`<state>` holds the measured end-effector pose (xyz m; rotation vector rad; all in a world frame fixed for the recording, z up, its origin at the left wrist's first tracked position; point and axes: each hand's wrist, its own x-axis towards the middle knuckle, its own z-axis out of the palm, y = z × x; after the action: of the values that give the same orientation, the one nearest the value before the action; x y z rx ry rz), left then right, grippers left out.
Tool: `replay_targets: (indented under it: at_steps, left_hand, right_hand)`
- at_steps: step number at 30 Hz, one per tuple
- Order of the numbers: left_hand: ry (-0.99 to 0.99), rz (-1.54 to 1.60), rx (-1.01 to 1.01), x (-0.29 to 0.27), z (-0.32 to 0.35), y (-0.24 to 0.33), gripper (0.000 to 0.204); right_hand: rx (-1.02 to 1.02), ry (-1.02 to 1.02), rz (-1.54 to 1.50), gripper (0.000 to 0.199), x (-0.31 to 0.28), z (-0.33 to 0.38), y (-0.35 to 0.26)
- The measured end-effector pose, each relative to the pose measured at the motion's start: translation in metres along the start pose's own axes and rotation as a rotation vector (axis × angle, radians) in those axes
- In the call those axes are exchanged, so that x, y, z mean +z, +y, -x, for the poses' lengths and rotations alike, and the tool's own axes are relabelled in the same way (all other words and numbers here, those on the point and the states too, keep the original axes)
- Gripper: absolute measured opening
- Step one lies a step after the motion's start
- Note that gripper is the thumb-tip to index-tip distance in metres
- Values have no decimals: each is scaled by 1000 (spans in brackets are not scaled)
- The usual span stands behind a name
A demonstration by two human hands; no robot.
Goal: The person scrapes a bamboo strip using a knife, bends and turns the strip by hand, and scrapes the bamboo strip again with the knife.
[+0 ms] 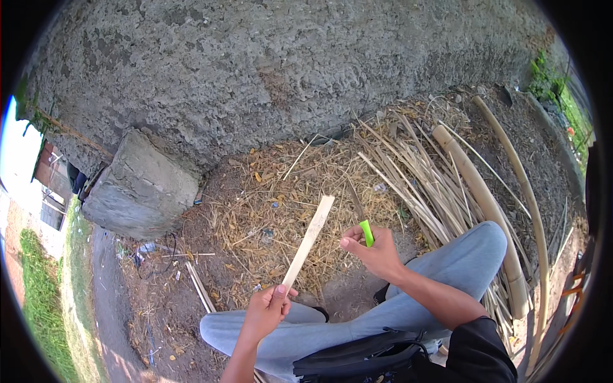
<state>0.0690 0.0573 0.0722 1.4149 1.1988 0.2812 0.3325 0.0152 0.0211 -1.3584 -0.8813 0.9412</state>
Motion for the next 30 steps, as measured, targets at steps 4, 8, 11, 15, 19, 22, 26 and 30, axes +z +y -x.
replay_targets:
  at_steps: [4, 8, 11, 15, 19, 22, 26, 30]
  left_hand:
    - [-125, -172, 81, -1, -11, 34, 43]
    - [-219, -146, 53, 10, -27, 59, 44]
    - [-247, -224, 98, 26, -44, 72, 46]
    - [-318, -288, 131, 44, -61, 92, 46]
    - [-337, -370, 163, 52, -75, 104, 46]
    - [-372, -417, 158, 54, -79, 117, 43]
    - [-395, -539, 248, 57, -85, 112, 44]
    - [127, -600, 699, 50, -68, 121, 41]
  right_hand:
    - [15, 11, -143, 23, 9, 14, -5]
    - [112, 109, -435, 29, 15, 26, -16]
    - [72, 281, -603, 28, 21, 29, -23]
    - [184, 311, -572, 25, 14, 19, -13]
    - [145, 357, -570, 25, 3, 12, -19]
    - [188, 417, -669, 22, -2, 10, -27]
    - [150, 453, -540, 21, -8, 5, -31]
    - [34, 588, -603, 23, -37, -12, -39]
